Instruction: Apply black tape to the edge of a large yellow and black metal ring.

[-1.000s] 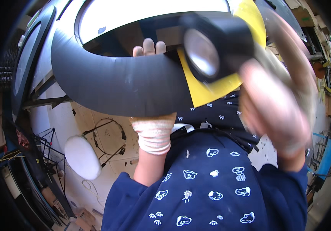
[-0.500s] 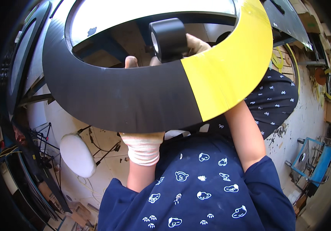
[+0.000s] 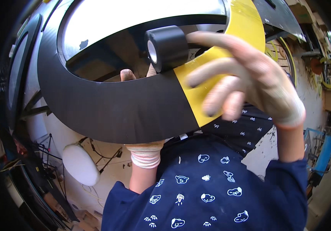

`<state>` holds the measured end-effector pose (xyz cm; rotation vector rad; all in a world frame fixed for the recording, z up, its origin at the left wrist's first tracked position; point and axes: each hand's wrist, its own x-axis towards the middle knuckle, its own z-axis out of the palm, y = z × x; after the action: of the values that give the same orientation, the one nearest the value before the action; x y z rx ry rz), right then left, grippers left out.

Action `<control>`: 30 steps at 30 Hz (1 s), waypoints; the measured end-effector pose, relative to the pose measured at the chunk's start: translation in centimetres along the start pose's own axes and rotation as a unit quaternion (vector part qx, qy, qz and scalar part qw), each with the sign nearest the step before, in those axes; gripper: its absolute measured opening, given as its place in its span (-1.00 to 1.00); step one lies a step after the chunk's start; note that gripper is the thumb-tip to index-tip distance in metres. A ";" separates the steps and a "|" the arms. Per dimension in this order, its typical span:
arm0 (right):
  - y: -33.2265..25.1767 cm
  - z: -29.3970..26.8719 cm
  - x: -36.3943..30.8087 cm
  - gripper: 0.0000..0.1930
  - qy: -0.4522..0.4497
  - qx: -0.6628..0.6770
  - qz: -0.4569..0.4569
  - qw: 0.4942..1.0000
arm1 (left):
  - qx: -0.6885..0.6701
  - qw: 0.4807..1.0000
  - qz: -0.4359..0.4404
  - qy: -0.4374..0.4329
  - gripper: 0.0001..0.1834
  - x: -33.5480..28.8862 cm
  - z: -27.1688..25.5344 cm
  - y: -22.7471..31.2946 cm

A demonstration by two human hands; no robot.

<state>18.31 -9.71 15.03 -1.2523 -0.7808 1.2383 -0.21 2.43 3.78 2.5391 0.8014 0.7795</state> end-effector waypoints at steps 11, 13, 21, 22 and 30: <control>0.8 4.9 1.7 -0.55 -0.041 0.269 0.330 0.904 | 0.249 0.965 0.078 -0.010 -0.33 0.7 -0.8 0.3; 1.6 4.7 -10.1 -0.50 0.036 0.143 0.382 0.912 | 0.302 0.950 0.070 -0.030 -0.30 0.3 -0.5 -1.1; 18.8 -5.2 2.8 -0.47 0.006 -0.301 -0.179 0.937 | 0.204 0.954 -0.110 -0.188 -0.27 2.6 -1.1 1.3; 18.3 -5.8 4.1 -0.47 -0.039 -0.194 -0.187 0.962 | 0.202 0.955 -0.109 -0.186 -0.27 2.7 -0.3 1.6; 9.9 -5.5 1.3 -0.42 -0.090 0.247 -0.141 0.955 | -0.899 0.403 -0.166 -0.041 -0.43 0.5 2.6 0.1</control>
<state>21.36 -11.18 4.18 -0.6065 -0.6933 1.2233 1.74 2.19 1.99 0.3327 0.0156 0.6118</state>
